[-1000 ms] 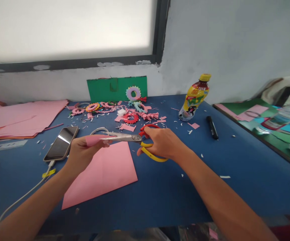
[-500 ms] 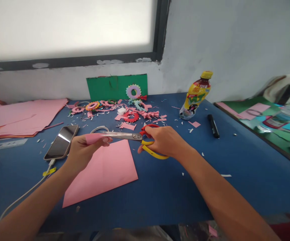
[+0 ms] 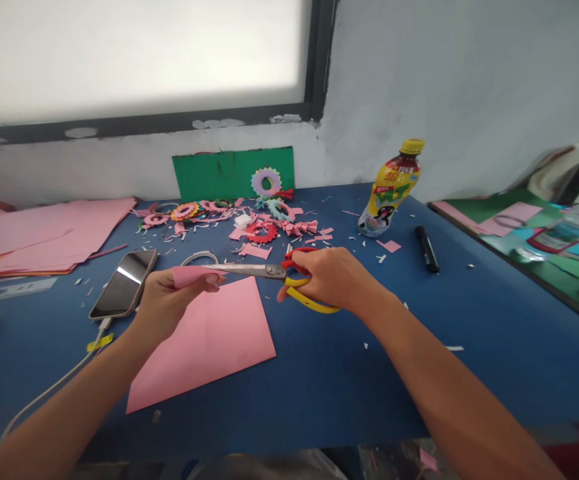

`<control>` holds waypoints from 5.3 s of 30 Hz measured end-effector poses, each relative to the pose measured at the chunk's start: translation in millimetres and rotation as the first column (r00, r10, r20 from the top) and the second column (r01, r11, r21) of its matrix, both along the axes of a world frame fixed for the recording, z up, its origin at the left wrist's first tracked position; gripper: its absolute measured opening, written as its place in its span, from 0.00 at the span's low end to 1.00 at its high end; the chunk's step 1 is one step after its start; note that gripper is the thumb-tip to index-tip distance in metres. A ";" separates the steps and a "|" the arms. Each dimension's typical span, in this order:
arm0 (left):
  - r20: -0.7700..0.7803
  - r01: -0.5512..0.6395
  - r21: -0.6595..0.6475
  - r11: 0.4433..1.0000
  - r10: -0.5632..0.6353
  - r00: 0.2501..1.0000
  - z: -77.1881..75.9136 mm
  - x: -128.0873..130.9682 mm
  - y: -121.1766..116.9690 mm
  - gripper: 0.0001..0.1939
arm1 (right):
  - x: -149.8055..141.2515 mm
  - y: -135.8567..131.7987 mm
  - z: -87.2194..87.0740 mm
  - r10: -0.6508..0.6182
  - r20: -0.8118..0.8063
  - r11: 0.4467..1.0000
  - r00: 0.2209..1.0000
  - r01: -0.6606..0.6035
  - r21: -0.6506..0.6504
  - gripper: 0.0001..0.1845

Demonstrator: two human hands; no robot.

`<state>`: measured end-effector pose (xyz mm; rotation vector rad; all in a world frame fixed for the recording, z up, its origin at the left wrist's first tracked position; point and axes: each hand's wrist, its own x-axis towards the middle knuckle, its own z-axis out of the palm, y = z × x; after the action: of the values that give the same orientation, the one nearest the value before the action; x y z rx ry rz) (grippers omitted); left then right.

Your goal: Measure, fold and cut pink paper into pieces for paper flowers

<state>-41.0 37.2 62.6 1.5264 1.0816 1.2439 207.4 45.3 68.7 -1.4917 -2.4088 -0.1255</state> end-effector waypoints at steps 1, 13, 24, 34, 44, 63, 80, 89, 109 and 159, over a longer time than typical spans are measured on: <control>0.004 0.003 -0.009 1.000 -0.003 1.000 0.4 0.1 -0.1 0.04 | -0.3 0.2 0.2 -0.001 -0.010 1.000 1.000 0.001 -0.009 0.21; 0.124 0.145 -0.342 0.929 -0.108 0.986 3.0 -1.1 2.2 0.13 | 19.8 26.6 -21.0 -0.269 0.069 0.944 0.961 0.278 -0.178 0.23; 0.243 0.344 -0.539 0.769 -0.249 0.937 2.5 0.0 2.4 0.15 | 46.9 50.0 -50.0 -0.377 0.093 0.910 0.922 0.387 -0.150 0.22; 0.043 0.269 -0.439 0.857 -0.279 0.959 -21.2 14.4 -1.7 0.21 | -38.1 -15.8 -13.8 0.067 -0.488 0.937 0.870 -0.222 -0.268 0.21; -0.184 0.154 -0.278 0.948 -0.210 0.960 -27.8 16.4 -2.5 0.11 | -53.7 -18.7 -36.8 -0.075 -0.695 0.847 0.715 -0.322 -0.423 0.08; -0.681 0.427 -0.029 0.904 -0.331 0.654 -46.7 -10.3 17.7 0.10 | -40.8 1.6 -71.8 0.335 -0.547 0.870 0.768 -0.475 -0.134 0.12; -0.891 0.694 0.242 0.678 -0.128 0.436 -46.5 -27.8 4.7 0.15 | -23.4 -15.0 -64.3 0.672 -0.071 0.740 0.737 -0.672 0.025 0.15; -0.929 0.741 0.276 0.612 -0.027 0.368 -39.9 -23.5 1.7 0.16 | -21.3 -14.0 -66.0 0.689 -0.009 0.725 0.725 -0.688 0.046 0.16; -0.942 0.763 0.259 0.592 -0.020 0.336 -41.0 -25.3 0.9 0.16 | -21.2 -13.7 -64.3 0.719 0.096 0.687 0.689 -0.725 0.060 0.14; -0.940 0.481 0.186 0.857 0.013 0.341 -27.0 -12.3 -16.5 0.13 | -11.3 -39.5 -41.5 0.271 -0.195 0.862 0.943 -0.328 -0.386 0.20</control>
<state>-53.3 20.6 35.6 2.8229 1.1655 0.2639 196.1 5.8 27.2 -1.1970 -2.6254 0.5734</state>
